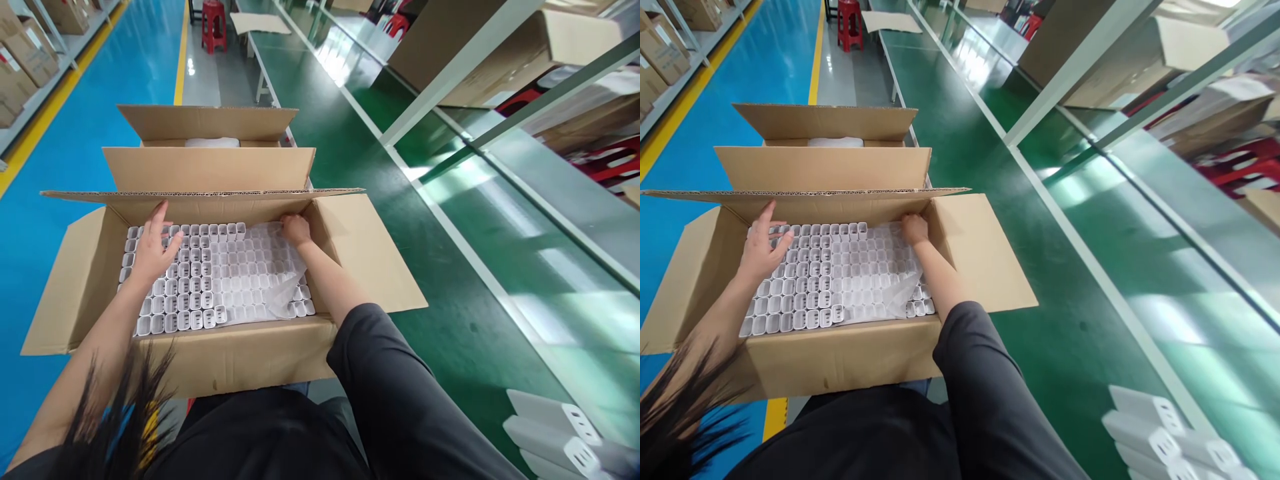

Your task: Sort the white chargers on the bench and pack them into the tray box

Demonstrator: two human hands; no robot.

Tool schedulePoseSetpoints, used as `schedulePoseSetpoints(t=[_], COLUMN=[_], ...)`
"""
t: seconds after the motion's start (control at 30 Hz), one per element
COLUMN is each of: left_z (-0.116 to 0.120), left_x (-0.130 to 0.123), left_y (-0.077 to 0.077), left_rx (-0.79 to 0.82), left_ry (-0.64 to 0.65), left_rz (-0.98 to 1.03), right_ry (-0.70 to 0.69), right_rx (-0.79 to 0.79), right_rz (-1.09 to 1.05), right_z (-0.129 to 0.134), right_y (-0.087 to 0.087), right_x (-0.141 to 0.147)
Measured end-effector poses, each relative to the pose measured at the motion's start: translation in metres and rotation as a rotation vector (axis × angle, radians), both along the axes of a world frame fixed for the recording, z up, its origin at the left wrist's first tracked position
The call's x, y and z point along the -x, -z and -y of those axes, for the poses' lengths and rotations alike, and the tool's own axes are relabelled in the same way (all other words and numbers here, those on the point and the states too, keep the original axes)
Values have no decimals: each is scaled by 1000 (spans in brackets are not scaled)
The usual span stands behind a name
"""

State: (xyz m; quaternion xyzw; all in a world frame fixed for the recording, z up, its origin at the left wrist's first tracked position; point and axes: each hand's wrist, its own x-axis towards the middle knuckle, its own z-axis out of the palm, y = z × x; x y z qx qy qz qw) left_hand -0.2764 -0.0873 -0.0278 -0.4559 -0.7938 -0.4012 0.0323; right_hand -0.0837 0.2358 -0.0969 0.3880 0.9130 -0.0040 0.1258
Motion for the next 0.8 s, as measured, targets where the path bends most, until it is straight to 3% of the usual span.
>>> schedulePoseSetpoints(t=[0.2, 0.37, 0.57, 0.8], left_z=[0, -1, 0, -1], left_x=[1, 0, 0, -1], left_y=[0, 1, 0, -2], left_rx=[8, 4, 14, 23], left_ry=[9, 24, 36, 34], left_rz=[8, -6, -12, -5], right_ry=[-154, -278, -119, -176], right_rx=[-79, -25, -37, 94], right_rz=[-8, 54, 194, 245], right_z=[13, 31, 39, 43], right_y=[-5, 7, 17, -3], right_x=[-9, -8, -7, -7])
